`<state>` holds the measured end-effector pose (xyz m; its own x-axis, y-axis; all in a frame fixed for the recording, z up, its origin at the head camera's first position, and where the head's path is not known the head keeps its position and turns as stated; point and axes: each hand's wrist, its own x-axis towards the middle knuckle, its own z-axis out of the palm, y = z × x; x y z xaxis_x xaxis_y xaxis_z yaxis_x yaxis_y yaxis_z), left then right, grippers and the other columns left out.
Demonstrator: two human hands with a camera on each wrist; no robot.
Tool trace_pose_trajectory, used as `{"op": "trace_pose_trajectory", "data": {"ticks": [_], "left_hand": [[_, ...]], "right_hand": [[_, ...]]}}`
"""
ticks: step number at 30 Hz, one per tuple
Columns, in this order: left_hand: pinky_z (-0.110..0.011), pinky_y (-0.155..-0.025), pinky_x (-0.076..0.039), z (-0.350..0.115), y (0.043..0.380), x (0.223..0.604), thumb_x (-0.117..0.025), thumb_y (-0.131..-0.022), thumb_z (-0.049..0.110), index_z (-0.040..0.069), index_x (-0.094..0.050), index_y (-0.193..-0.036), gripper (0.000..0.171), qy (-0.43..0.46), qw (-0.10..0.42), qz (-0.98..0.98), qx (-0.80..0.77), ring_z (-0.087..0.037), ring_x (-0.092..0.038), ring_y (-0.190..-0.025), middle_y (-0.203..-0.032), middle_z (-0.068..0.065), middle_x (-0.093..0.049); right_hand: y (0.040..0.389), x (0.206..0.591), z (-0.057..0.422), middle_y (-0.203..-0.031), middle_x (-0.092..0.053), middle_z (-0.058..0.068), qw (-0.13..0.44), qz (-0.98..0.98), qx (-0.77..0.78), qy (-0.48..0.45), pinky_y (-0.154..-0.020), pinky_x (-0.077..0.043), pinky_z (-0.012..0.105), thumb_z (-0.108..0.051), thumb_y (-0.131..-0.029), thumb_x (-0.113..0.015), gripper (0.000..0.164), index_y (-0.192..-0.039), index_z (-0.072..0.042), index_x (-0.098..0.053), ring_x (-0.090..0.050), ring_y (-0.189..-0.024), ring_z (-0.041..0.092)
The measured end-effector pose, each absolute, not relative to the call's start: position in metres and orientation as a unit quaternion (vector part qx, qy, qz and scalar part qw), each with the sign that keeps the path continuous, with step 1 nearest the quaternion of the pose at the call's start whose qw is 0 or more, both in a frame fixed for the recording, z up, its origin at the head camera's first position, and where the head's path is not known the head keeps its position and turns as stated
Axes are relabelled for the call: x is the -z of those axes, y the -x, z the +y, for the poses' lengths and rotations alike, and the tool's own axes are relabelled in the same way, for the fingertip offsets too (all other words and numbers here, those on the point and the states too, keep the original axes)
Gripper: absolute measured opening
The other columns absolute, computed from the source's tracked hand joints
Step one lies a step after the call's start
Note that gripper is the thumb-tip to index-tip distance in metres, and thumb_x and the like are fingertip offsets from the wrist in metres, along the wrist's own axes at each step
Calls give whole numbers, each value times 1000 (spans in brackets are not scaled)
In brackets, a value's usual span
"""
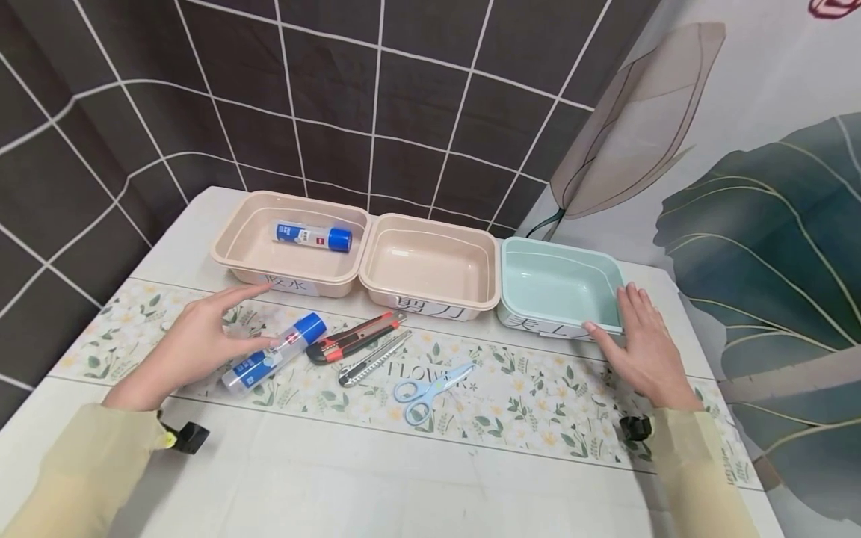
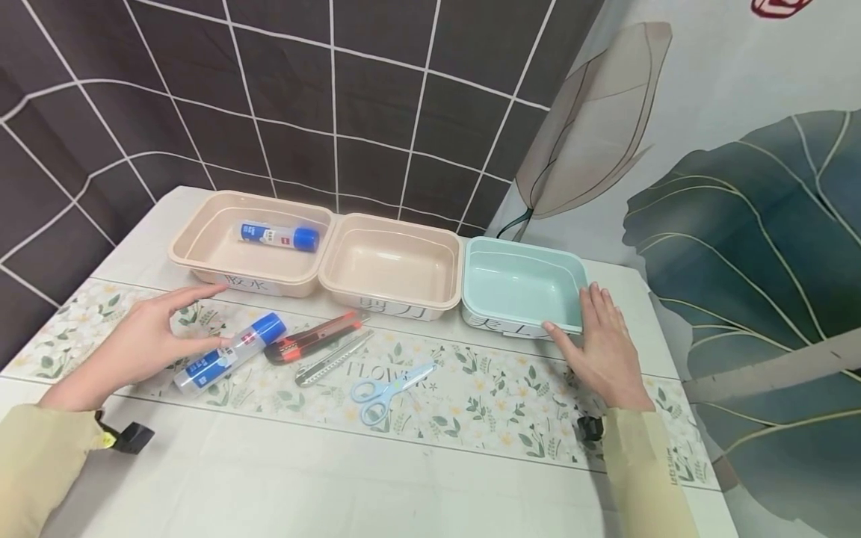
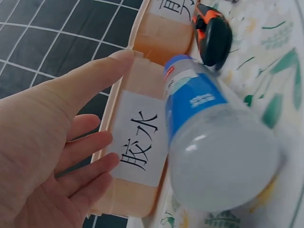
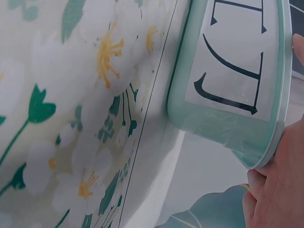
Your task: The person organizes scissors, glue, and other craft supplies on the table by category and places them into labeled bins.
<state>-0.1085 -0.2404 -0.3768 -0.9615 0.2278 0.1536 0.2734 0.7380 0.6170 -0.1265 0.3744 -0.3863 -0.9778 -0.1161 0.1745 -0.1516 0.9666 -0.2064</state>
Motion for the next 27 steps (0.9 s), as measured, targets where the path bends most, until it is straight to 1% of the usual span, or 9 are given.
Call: {"op": "trace_pose_trajectory", "data": {"ticks": [1,4,5,7,12,15,20,24,27], "left_hand": [[-50,-82,-39,-240,107,378,-80,-69,46,16,-49,-137,80,137,30,-932,333,-30,-52,-100,-131,-14,-52],[-52,-82,-39,-240,103,380,-78,-69,50,15,-48,-138,83,145,10,-933,328,-32,-52,-101,-132,-14,-51],[-54,-85,-38,-239,102,382,-77,-69,51,14,-48,-138,83,147,3,-933,329,-34,-50,-110,-133,-14,-50],[-58,-89,-36,-239,99,383,-76,-69,53,15,-47,-138,85,144,-17,-931,335,-37,-45,-119,-134,-13,-49],[-58,-92,-34,-240,93,387,-76,-68,55,13,-47,-138,86,136,-47,-930,338,-38,-42,-122,-135,-10,-50],[-57,-93,-34,-240,91,389,-77,-68,53,11,-48,-137,86,138,-53,-931,333,-36,-46,-119,-132,-11,-52],[-55,-91,-36,-240,92,392,-81,-68,46,9,-51,-134,82,142,-58,-931,332,-31,-54,-109,-118,-14,-61],[-47,-83,-42,-239,93,394,-83,-68,40,9,-54,-131,76,148,-48,-933,323,-23,-59,-94,-107,-7,-65],[-40,-75,-45,-238,94,396,-84,-67,36,9,-57,-128,72,155,-37,-936,313,-16,-58,-85,-101,-1,-64]], "right_hand": [[126,387,375,-155,-2,12,81,-988,-110,-66,-109,1,49,-52,-91,-49,85,-149,-3,-9,7,-140,22],[125,387,377,-155,-1,12,82,-989,-110,-63,-109,3,47,-52,-91,-48,86,-149,-3,-9,7,-140,23],[125,387,377,-155,-1,13,82,-989,-108,-62,-109,3,47,-52,-91,-48,86,-149,-2,-9,7,-140,23],[125,387,378,-155,-2,14,84,-989,-107,-60,-109,3,46,-52,-91,-48,86,-149,-2,-8,7,-140,23],[127,387,379,-155,-1,11,84,-989,-104,-61,-110,3,46,-52,-91,-48,86,-149,-3,-8,7,-140,23],[126,387,380,-155,1,9,83,-989,-105,-62,-110,3,46,-52,-92,-47,85,-149,-3,-8,7,-140,23],[126,387,380,-155,0,10,83,-989,-104,-65,-110,2,48,-52,-92,-48,85,-150,-4,-9,7,-140,23],[126,387,379,-155,0,11,84,-989,-101,-65,-110,1,47,-52,-92,-48,85,-149,-3,-9,7,-140,22],[126,387,379,-155,1,10,83,-990,-99,-63,-110,2,46,-52,-92,-48,85,-149,-3,-9,7,-140,22]]}}
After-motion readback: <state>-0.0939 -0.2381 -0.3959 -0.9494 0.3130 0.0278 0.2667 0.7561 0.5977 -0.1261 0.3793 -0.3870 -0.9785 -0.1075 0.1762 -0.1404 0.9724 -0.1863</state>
